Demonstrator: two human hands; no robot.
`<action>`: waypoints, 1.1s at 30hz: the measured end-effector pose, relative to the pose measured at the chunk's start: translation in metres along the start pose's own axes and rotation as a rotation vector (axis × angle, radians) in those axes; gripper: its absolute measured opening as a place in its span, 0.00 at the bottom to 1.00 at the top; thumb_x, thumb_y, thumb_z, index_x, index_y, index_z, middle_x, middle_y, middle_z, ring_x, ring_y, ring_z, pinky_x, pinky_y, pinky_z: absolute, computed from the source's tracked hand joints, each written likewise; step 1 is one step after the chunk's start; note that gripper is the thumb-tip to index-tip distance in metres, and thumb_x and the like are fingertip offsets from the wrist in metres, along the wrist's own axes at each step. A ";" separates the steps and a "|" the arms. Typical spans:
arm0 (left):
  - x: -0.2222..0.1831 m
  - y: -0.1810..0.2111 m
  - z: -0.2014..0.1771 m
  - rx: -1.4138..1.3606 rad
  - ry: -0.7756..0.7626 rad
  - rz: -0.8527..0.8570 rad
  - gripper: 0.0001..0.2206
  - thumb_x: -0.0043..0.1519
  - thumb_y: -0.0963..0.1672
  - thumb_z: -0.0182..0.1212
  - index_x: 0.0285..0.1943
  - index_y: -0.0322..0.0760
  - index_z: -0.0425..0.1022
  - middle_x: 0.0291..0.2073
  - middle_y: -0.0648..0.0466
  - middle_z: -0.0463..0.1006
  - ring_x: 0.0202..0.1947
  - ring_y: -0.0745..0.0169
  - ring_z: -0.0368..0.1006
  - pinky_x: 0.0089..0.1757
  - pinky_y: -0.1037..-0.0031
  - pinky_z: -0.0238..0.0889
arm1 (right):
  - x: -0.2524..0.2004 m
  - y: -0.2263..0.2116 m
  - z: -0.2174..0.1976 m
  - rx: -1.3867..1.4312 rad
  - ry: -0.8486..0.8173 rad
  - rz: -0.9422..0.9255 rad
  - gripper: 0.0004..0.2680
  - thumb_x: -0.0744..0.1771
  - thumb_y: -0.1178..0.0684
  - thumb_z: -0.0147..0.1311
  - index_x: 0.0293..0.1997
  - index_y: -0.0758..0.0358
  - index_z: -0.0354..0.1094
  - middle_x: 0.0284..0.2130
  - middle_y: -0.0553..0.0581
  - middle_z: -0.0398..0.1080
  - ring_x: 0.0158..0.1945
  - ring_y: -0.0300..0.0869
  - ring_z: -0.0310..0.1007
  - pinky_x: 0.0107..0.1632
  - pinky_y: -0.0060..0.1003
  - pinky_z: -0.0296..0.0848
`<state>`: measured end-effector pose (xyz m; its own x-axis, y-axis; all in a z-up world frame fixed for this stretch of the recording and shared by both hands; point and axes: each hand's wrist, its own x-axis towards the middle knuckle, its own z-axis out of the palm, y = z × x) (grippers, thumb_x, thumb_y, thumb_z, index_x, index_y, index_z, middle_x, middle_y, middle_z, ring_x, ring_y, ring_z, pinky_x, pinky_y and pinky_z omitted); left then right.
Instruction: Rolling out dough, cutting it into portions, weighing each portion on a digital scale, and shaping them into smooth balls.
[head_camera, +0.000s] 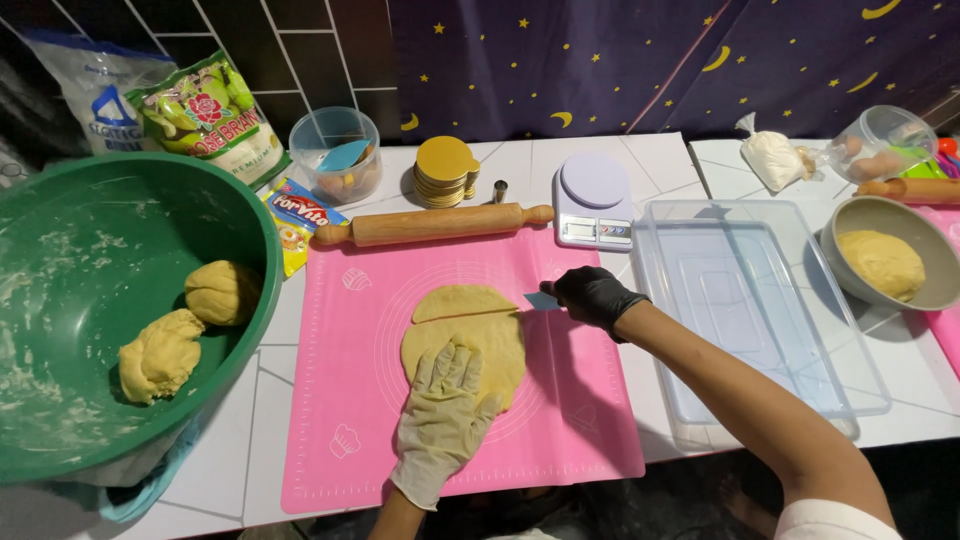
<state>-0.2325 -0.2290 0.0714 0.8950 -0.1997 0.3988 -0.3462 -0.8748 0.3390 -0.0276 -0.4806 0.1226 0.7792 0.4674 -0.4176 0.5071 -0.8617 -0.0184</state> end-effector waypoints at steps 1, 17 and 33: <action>0.000 0.000 0.000 0.000 0.003 0.002 0.32 0.68 0.57 0.42 0.76 0.35 0.54 0.74 0.43 0.56 0.74 0.44 0.50 0.69 0.58 0.40 | -0.001 0.002 0.000 -0.002 0.002 0.001 0.17 0.66 0.51 0.48 0.63 0.44 0.65 0.40 0.49 0.80 0.49 0.49 0.80 0.51 0.45 0.79; 0.011 -0.011 -0.029 -0.199 0.129 -0.023 0.31 0.67 0.54 0.49 0.76 0.35 0.53 0.73 0.43 0.58 0.73 0.46 0.54 0.68 0.61 0.47 | 0.026 -0.007 -0.033 0.235 0.156 -0.023 0.12 0.63 0.47 0.49 0.49 0.51 0.61 0.37 0.59 0.72 0.37 0.55 0.71 0.37 0.48 0.70; 0.121 -0.128 -0.030 -1.722 0.557 -0.750 0.14 0.66 0.52 0.53 0.50 0.45 0.77 0.40 0.60 0.83 0.40 0.73 0.80 0.50 0.70 0.76 | 0.072 -0.092 0.013 0.260 0.473 -0.312 0.16 0.64 0.40 0.56 0.46 0.61 0.67 0.37 0.62 0.72 0.47 0.58 0.75 0.45 0.56 0.76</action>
<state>-0.0885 -0.1277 0.1019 0.9130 0.3853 -0.1343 -0.1693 0.6572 0.7344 -0.0232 -0.3698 0.0828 0.7179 0.6903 0.0897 0.6772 -0.6627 -0.3198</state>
